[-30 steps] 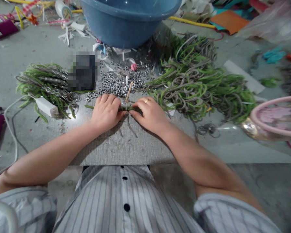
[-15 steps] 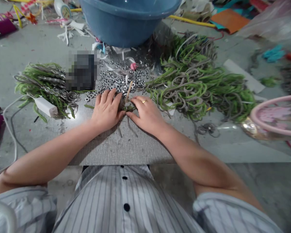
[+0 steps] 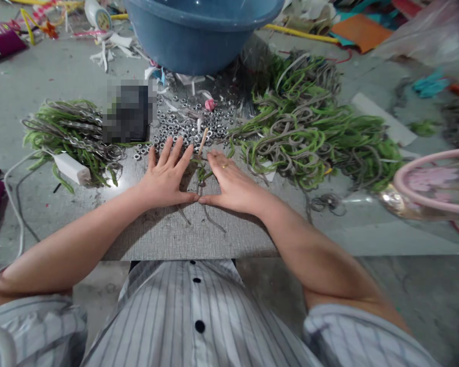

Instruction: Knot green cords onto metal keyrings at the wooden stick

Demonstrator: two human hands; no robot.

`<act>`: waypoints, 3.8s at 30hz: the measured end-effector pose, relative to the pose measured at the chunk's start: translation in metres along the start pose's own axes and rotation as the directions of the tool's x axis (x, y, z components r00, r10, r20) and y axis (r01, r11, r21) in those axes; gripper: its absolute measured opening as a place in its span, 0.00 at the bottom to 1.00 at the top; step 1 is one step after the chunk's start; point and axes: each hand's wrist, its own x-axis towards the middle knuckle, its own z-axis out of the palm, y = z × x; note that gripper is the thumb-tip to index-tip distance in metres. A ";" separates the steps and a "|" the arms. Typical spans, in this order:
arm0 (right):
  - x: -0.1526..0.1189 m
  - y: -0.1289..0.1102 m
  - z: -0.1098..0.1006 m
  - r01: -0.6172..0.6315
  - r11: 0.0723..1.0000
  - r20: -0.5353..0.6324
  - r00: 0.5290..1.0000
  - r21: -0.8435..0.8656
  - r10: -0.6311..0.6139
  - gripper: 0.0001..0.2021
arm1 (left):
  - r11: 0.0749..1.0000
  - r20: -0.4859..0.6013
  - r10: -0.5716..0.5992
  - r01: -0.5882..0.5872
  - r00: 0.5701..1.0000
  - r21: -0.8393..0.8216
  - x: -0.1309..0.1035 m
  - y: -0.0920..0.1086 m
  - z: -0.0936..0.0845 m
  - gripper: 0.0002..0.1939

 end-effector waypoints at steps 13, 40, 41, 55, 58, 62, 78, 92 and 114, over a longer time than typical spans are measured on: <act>-0.001 -0.001 -0.001 0.102 0.988 -0.115 0.987 -0.114 -0.115 0.40 | 0.955 -0.223 0.288 -0.264 0.931 0.132 0.004 0.008 0.003 0.23; 0.002 -0.003 -0.001 0.127 0.977 -0.330 0.927 -0.170 -0.178 0.08 | 0.972 -0.118 0.131 -0.104 0.984 0.211 0.002 0.014 -0.001 0.11; 0.002 -0.003 -0.002 0.122 0.977 -0.325 0.929 -0.174 -0.174 0.08 | 0.973 -0.106 0.123 -0.099 0.987 0.207 0.002 0.013 -0.002 0.11; -0.002 -0.013 -0.006 -0.030 0.975 -0.232 0.972 -0.221 -0.023 0.10 | 0.984 -0.044 -0.026 0.034 0.999 0.177 -0.001 0.026 -0.006 0.17; -0.003 -0.016 -0.006 -0.080 0.976 -0.238 0.971 -0.202 0.030 0.12 | 0.979 -0.036 -0.036 0.042 0.999 0.198 -0.001 0.027 -0.007 0.14; -0.004 -0.021 -0.006 -0.179 0.963 -0.225 0.965 -0.202 0.132 0.15 | 0.977 -0.019 -0.039 0.043 0.999 0.210 -0.002 0.026 -0.006 0.12; -0.001 -0.021 -0.021 -0.338 0.906 -0.087 0.941 -0.254 0.326 0.28 | 0.953 0.205 -0.279 0.244 0.938 0.182 0.004 0.016 -0.029 0.34; -0.002 -0.012 -0.032 -0.409 0.862 -0.148 0.912 -0.299 0.382 0.18 | 0.946 0.205 -0.256 0.201 0.945 0.256 0.000 0.009 -0.033 0.37; -0.003 -0.020 -0.003 0.032 0.956 -0.242 0.964 -0.292 -0.106 0.08 | 0.965 0.024 -0.046 0.038 0.999 0.260 -0.007 0.030 -0.018 0.15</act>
